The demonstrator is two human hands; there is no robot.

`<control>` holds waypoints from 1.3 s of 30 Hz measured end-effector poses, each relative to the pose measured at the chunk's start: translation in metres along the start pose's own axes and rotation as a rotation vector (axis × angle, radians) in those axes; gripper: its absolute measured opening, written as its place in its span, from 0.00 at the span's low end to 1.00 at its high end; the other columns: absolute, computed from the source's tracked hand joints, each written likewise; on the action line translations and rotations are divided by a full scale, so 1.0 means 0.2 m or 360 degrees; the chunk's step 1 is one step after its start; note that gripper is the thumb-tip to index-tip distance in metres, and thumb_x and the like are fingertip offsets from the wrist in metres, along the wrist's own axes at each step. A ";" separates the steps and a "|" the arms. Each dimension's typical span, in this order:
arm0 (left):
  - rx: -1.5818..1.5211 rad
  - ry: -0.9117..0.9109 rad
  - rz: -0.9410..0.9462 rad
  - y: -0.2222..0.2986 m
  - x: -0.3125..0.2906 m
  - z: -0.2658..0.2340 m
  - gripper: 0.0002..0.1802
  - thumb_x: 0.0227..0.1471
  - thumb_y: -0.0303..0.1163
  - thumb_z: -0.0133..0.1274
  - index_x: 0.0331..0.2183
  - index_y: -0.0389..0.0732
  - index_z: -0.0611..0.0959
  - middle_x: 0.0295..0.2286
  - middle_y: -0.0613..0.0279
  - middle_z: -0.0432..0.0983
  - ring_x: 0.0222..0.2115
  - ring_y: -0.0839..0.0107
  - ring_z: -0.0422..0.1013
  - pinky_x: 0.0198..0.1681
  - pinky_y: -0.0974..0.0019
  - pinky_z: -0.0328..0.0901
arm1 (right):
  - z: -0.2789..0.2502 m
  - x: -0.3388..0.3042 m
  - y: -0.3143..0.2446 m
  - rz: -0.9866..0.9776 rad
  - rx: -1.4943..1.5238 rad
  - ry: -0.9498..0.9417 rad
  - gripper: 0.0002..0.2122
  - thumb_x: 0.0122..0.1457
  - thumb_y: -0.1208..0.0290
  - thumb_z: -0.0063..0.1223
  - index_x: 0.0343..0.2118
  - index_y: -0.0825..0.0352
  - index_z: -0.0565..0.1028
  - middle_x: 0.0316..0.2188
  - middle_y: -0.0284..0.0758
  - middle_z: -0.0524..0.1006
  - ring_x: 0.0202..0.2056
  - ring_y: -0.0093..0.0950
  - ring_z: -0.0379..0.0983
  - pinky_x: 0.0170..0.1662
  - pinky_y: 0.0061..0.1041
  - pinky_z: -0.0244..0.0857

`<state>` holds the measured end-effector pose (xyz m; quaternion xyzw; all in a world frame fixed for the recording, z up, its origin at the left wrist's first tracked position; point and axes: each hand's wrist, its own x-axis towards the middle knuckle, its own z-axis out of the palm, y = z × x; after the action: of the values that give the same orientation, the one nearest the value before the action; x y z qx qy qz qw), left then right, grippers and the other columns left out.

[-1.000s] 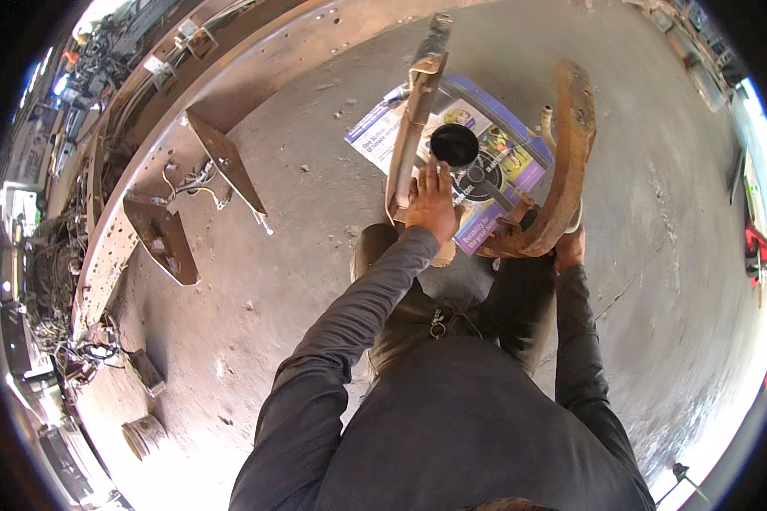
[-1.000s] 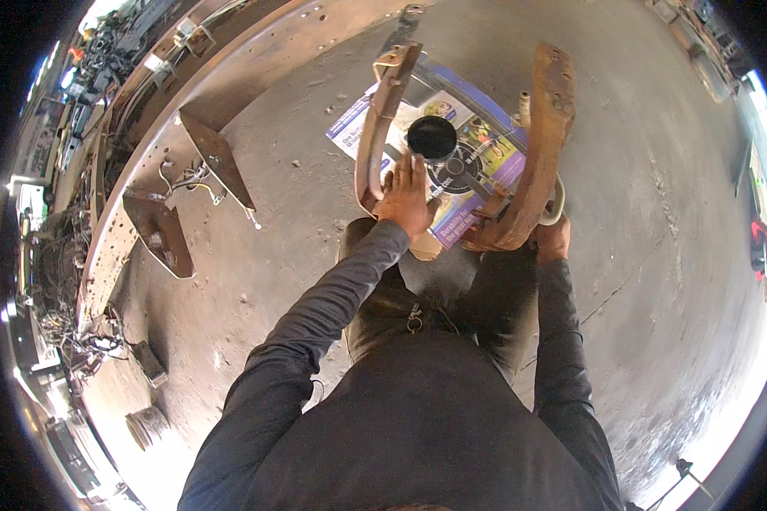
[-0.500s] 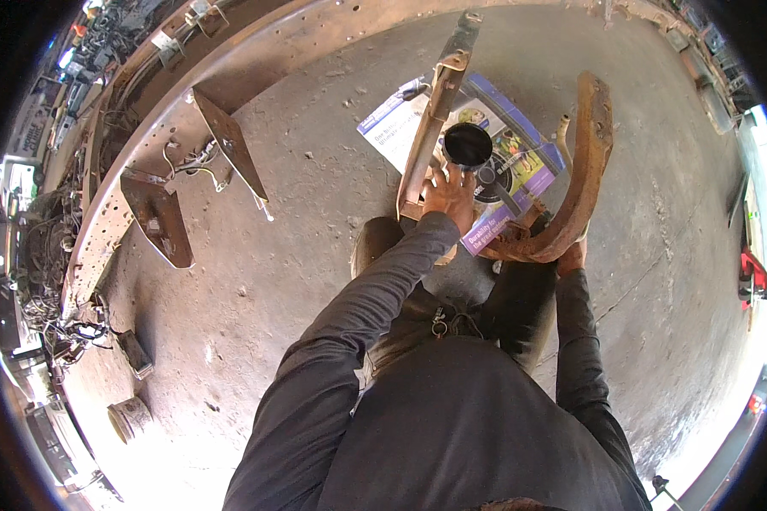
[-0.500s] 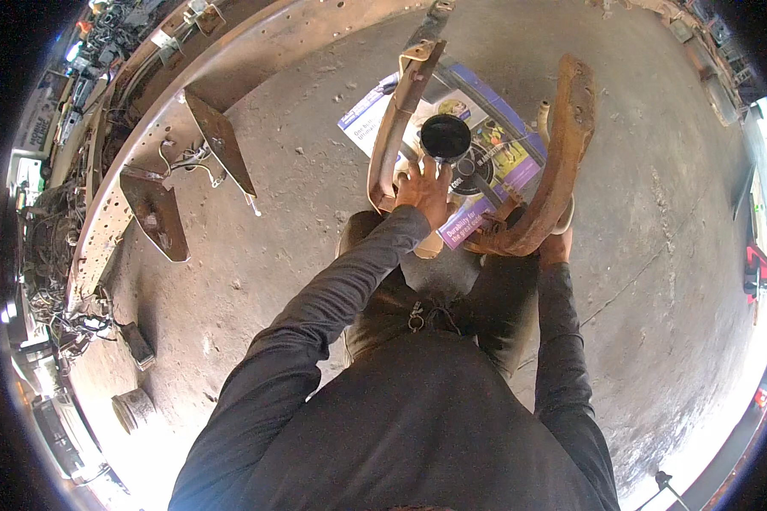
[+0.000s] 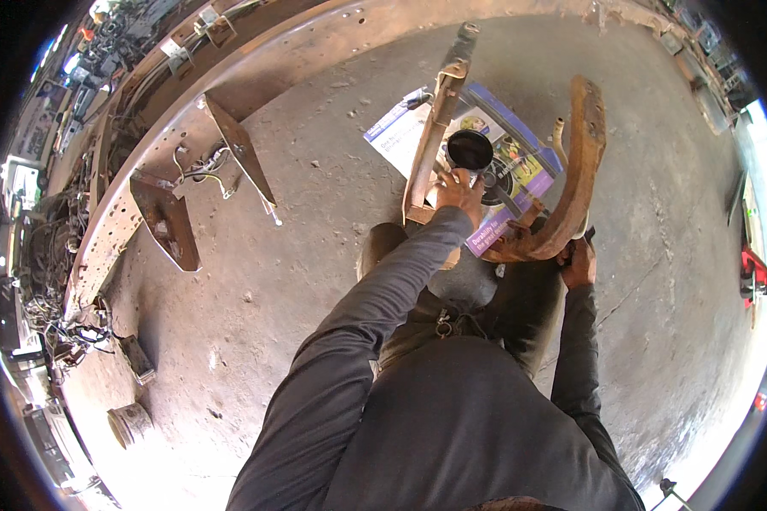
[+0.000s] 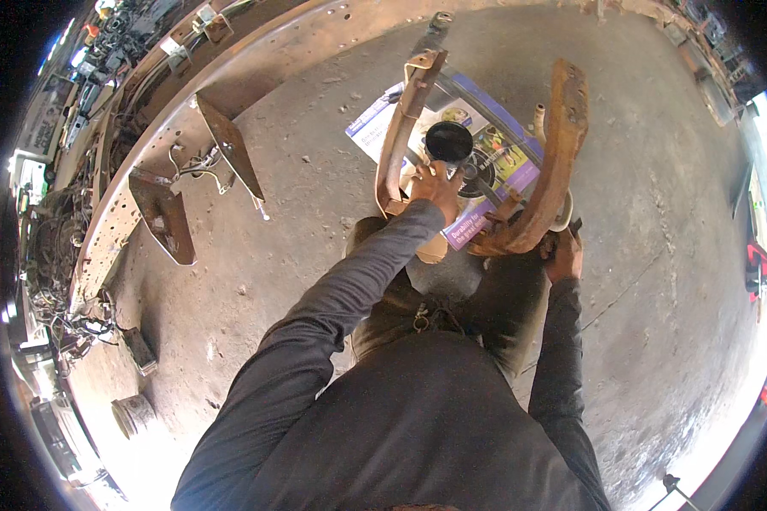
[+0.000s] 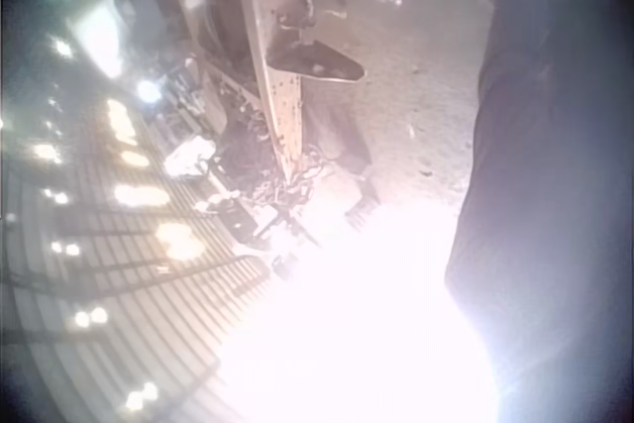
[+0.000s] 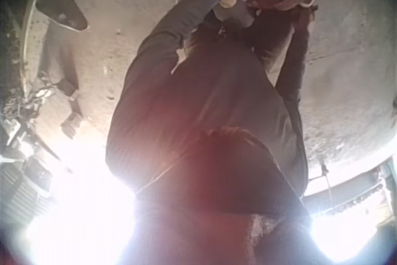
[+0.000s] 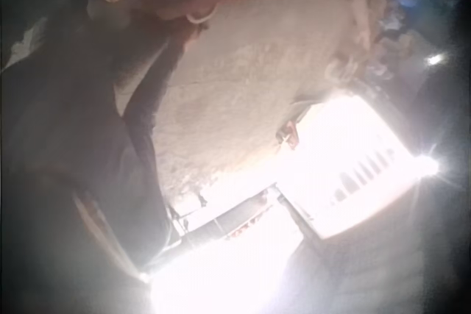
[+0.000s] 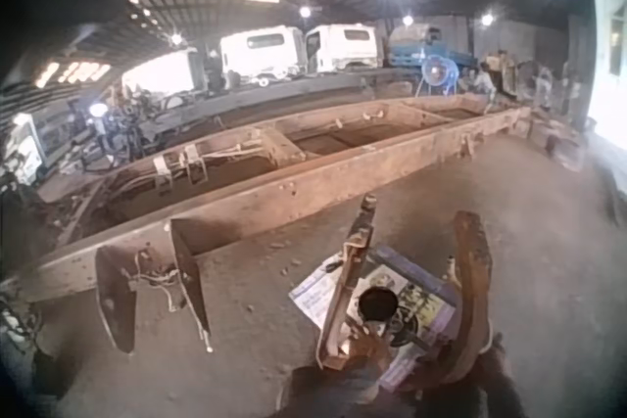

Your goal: The person uses a utility knife to cut a circular hole in a piece of cardboard, then places the cardboard over a metal pipe and repeatedly taps the pipe with a hammer. The person handles cardboard, a utility knife, a metal pipe, and a hammer.

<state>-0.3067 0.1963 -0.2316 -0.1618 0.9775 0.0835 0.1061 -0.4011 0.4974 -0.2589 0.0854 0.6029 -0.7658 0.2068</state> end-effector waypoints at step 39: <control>-0.0417 0.0209 -0.0268 -0.09 0.33 -0.13 0.71 0.38 0.46 0.78 0.72 0.49 0.48 0.70 0.44 0.50 0.70 0.44 0.50 0.69 0.39 0.54 | 0.58 -0.39 -0.69 -0.0403 -0.0680 -0.0077 0.14 0.68 0.58 0.59 0.41 0.67 0.80 0.25 0.23 0.75 0.23 0.14 0.67 0.24 0.19 0.59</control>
<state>-0.3656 0.1545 -0.2240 -0.2607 0.9461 0.1903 0.0265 -0.3743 0.4291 -0.0772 -0.0547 0.7520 -0.6424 0.1371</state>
